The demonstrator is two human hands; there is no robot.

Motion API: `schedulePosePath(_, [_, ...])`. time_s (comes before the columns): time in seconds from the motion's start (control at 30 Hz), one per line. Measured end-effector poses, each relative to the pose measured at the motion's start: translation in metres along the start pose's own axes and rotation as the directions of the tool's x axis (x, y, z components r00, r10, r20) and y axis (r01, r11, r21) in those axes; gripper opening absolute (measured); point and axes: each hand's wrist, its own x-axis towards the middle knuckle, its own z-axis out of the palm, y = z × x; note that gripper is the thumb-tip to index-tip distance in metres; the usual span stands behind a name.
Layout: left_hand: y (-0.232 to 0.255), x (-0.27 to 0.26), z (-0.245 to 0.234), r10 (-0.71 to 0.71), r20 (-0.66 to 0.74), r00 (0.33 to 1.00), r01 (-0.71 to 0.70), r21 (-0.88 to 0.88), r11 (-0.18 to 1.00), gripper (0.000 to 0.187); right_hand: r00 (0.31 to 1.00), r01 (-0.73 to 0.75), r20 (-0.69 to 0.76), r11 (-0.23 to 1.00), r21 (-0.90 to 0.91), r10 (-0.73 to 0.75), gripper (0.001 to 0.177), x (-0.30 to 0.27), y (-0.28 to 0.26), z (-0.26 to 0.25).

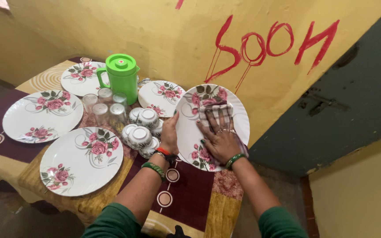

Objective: The person cleans a set of plates on a table by wiping them individually with a cloth.

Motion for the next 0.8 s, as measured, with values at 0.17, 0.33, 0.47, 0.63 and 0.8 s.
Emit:
schedulePosePath(0.17, [-0.014,-0.006,-0.001,0.153,0.104,0.983,-0.17,0.187,0.967,0.043,0.978,0.203,-0.056,0.975,0.084,-0.199,0.066,0.002,-0.046,-0.002])
schedulePosePath(0.33, [-0.008,-0.005,0.016,0.0,-0.06,0.998,0.019,0.325,0.946,0.036,0.755,-0.48,0.597,0.849,0.221,0.271,0.073,0.036,-0.029,-0.014])
schedulePosePath(0.47, [0.011,-0.01,0.025,0.019,-0.049,0.999,-0.009,0.208,0.978,0.036,0.937,-0.267,-0.164,0.935,0.234,0.309,0.07,0.037,0.033,0.024])
schedulePosePath(0.63, [0.027,-0.007,0.023,0.092,-0.103,0.99,-0.074,0.167,0.983,0.039,0.877,-0.449,-0.102,0.877,0.171,0.469,0.071,0.0,0.016,0.049])
schedulePosePath(0.8, [0.008,0.005,0.003,0.14,-0.139,0.98,-0.124,0.118,0.985,0.037,0.912,-0.395,0.135,0.744,0.539,0.387,0.068,-0.018,-0.085,0.022])
